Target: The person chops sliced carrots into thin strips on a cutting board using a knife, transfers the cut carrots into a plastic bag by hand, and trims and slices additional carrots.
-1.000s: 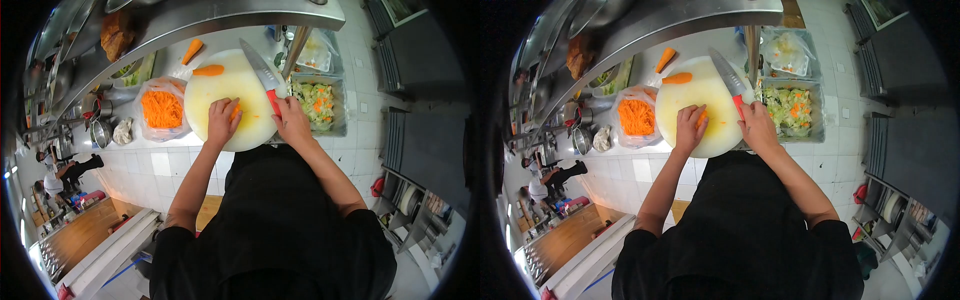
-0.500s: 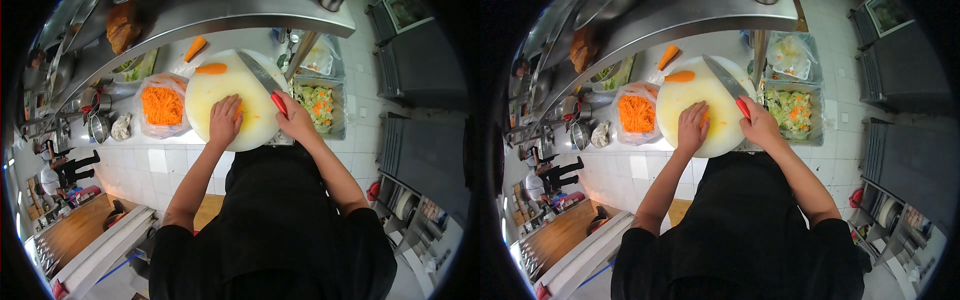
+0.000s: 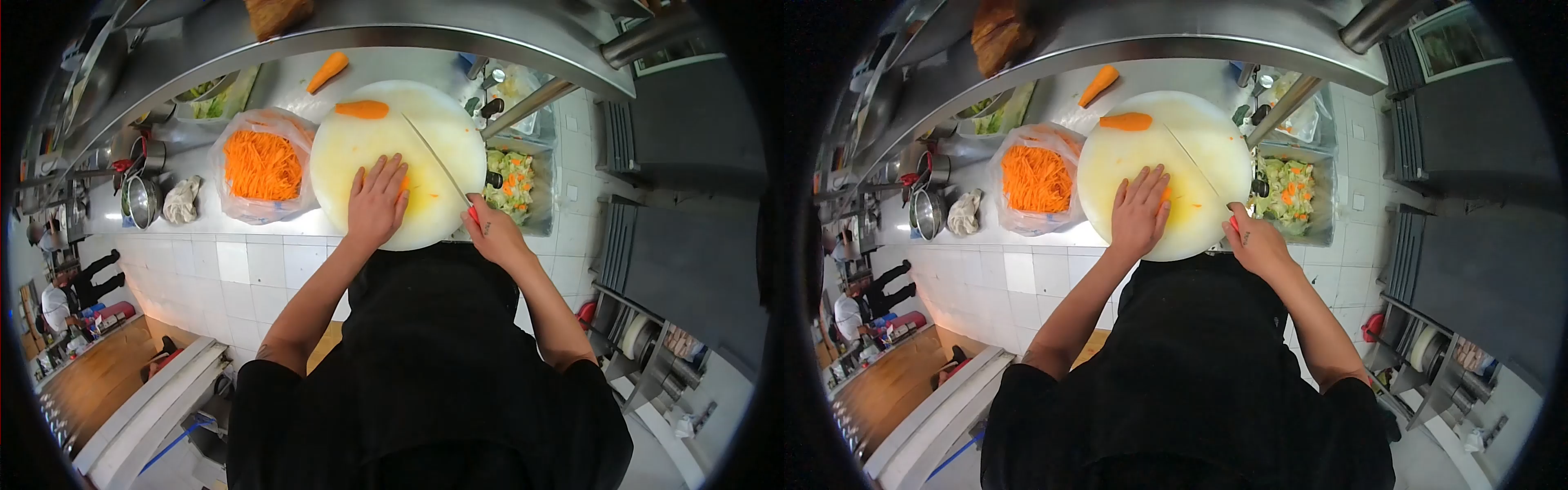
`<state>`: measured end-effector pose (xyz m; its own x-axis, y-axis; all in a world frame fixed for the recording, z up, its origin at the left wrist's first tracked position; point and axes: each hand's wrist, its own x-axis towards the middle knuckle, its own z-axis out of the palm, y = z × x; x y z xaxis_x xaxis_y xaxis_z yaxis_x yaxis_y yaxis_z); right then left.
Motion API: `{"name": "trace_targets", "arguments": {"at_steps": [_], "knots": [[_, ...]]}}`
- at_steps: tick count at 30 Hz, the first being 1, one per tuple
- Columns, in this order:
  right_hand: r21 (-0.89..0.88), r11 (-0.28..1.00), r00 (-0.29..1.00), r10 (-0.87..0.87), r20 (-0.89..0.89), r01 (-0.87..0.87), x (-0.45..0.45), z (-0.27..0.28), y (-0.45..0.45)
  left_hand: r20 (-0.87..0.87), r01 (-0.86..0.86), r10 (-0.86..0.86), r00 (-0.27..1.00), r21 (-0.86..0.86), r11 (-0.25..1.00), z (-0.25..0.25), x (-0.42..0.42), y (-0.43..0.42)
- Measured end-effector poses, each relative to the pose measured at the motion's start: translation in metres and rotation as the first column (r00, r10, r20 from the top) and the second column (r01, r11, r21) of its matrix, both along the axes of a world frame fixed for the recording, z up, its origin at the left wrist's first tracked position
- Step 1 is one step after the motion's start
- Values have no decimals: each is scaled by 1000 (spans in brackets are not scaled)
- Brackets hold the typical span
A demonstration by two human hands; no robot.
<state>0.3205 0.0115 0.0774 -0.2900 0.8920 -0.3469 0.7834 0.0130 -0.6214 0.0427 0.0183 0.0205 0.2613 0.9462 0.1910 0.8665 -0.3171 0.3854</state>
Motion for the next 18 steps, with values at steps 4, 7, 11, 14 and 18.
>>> {"name": "trace_targets", "arguments": {"at_steps": [4, 7, 11, 14, 18], "knots": [[100, 993, 997, 65, 46, -69, 4, -15, 9, -27, -7, 6, 1000, -40, 999, -1, -3, -2], [152, 985, 996, 78, 51, -85, 3, -6, 13, -82, 43, -43, 996, -2, 999, 1, -13, -3], [183, 976, 991, 107, 84, -121, 11, 8, 9, 504, -91, 20, 863, 116, 989, 16, -59, 3], [138, 974, 973, 156, 168, -180, 19, 8, 12, 374, -74, 16, 927, 141, 987, 14, -66, -4], [282, 925, 961, 209, 182, -254, 11, 16, 6, 275, 167, -194, 942, 117, 979, -1, -46, -6]]}}
